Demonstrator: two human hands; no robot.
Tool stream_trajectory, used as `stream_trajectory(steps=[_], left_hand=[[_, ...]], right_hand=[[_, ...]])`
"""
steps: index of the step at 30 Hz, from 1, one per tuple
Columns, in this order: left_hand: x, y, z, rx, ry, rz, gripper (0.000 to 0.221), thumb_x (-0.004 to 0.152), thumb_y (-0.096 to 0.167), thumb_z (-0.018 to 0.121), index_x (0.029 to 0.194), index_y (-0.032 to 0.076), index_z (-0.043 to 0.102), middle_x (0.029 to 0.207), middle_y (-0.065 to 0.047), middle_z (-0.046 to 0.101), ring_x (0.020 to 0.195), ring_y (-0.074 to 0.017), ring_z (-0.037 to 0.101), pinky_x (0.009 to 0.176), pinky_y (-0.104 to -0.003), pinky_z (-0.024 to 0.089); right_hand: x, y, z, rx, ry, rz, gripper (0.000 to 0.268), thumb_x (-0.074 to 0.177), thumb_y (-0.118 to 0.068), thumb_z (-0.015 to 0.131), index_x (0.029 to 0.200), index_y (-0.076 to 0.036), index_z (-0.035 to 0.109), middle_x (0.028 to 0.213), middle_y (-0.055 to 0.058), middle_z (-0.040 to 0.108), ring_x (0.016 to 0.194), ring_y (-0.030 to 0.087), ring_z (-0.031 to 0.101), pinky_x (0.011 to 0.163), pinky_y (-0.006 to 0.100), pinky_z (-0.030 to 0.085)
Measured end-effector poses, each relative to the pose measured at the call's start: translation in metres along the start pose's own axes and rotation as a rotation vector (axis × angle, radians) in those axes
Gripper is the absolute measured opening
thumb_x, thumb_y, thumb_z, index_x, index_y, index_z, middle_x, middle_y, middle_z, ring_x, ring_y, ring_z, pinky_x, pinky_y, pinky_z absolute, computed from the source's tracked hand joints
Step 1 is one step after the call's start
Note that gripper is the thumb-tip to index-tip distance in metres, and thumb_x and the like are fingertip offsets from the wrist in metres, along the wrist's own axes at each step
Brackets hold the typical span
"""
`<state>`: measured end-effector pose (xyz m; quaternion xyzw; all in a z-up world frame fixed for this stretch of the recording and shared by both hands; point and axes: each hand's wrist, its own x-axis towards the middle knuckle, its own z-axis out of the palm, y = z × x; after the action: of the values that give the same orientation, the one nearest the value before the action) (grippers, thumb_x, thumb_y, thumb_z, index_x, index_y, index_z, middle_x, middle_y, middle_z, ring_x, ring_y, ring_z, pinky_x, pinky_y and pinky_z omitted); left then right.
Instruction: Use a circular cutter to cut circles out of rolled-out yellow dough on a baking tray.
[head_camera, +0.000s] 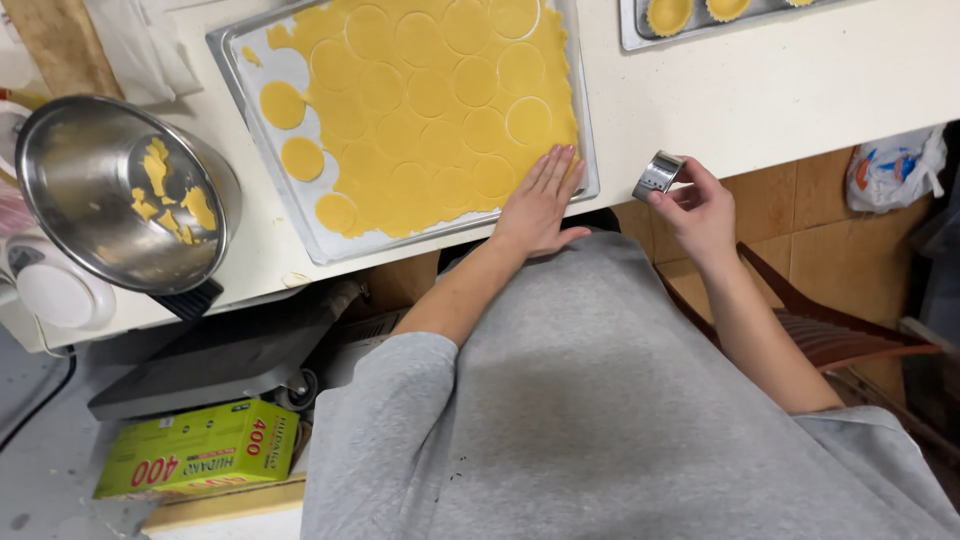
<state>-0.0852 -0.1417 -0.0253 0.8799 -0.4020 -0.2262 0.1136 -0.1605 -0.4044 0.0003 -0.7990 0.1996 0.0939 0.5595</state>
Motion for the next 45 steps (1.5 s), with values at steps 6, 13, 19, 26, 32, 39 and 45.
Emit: stream_trajectory(steps=[6, 13, 19, 26, 32, 39, 45], left_hand=[[0.002, 0.003, -0.010, 0.043, -0.066, -0.022, 0.112, 0.086, 0.081, 0.044, 0.161, 0.001, 0.021, 0.169, -0.023, 0.014, 0.157, -0.0346, 0.009, 0.128, -0.044, 0.007], [-0.008, -0.008, 0.007, -0.063, 0.112, 0.003, 0.097, 0.098, 0.064, 0.049, 0.160, -0.005, 0.022, 0.170, -0.020, 0.017, 0.159, -0.0309, 0.013, 0.130, -0.044, 0.012], [-0.003, -0.018, 0.014, -0.005, 0.051, 0.080, 0.092, 0.100, 0.061, 0.047, 0.159, -0.006, 0.024, 0.170, -0.019, 0.018, 0.158, -0.0305, 0.014, 0.129, -0.044, 0.013], [-0.001, 0.003, -0.017, 0.012, -0.051, 0.056, 0.099, 0.098, 0.071, 0.044, 0.150, -0.013, 0.039, 0.168, -0.024, 0.015, 0.157, -0.0347, 0.011, 0.128, -0.044, 0.010], [0.001, 0.000, 0.006, 0.077, -0.076, 0.029, 0.103, 0.087, 0.077, 0.045, 0.141, -0.011, 0.051, 0.168, -0.022, 0.014, 0.156, -0.0347, 0.009, 0.126, -0.044, 0.010], [-0.016, -0.006, -0.011, -0.020, -0.030, 0.021, 0.081, 0.099, 0.064, 0.046, 0.151, 0.002, 0.042, 0.171, -0.017, 0.017, 0.160, -0.0296, 0.015, 0.129, -0.047, 0.013], [-0.018, -0.010, 0.019, -0.030, 0.118, 0.094, 0.087, 0.101, 0.060, 0.050, 0.159, -0.002, 0.032, 0.171, -0.016, 0.021, 0.158, -0.0303, 0.018, 0.129, -0.045, 0.015]], right_hand=[[-0.009, 0.002, 0.010, -0.012, 0.064, 0.017, 0.061, 0.091, -0.017, 0.084, 0.143, 0.003, 0.059, 0.107, 0.003, 0.067, 0.084, 0.004, 0.060, 0.075, 0.020, 0.052], [-0.015, 0.003, 0.019, 0.025, 0.094, 0.040, 0.063, 0.093, -0.016, 0.084, 0.146, 0.005, 0.058, 0.102, 0.004, 0.068, 0.085, 0.003, 0.061, 0.077, 0.019, 0.053], [-0.021, -0.006, 0.018, 0.052, 0.123, 0.039, 0.061, 0.092, -0.016, 0.083, 0.143, 0.007, 0.058, 0.114, 0.003, 0.070, 0.085, 0.003, 0.061, 0.077, 0.019, 0.052], [-0.022, -0.010, 0.016, 0.069, 0.110, 0.082, 0.056, 0.092, -0.016, 0.083, 0.141, 0.004, 0.061, 0.118, 0.003, 0.069, 0.083, 0.004, 0.059, 0.075, 0.020, 0.052], [-0.004, -0.012, 0.018, 0.060, 0.079, 0.041, 0.057, 0.090, -0.016, 0.082, 0.139, 0.003, 0.061, 0.116, 0.004, 0.068, 0.084, 0.004, 0.063, 0.075, 0.020, 0.053], [0.012, -0.008, 0.019, 0.002, 0.046, -0.005, 0.059, 0.091, -0.017, 0.083, 0.141, 0.003, 0.059, 0.118, 0.005, 0.068, 0.085, 0.006, 0.063, 0.073, 0.022, 0.054], [0.018, -0.012, 0.017, -0.008, 0.032, 0.005, 0.061, 0.091, -0.018, 0.083, 0.143, 0.003, 0.059, 0.118, 0.006, 0.068, 0.088, 0.007, 0.064, 0.074, 0.022, 0.055]])
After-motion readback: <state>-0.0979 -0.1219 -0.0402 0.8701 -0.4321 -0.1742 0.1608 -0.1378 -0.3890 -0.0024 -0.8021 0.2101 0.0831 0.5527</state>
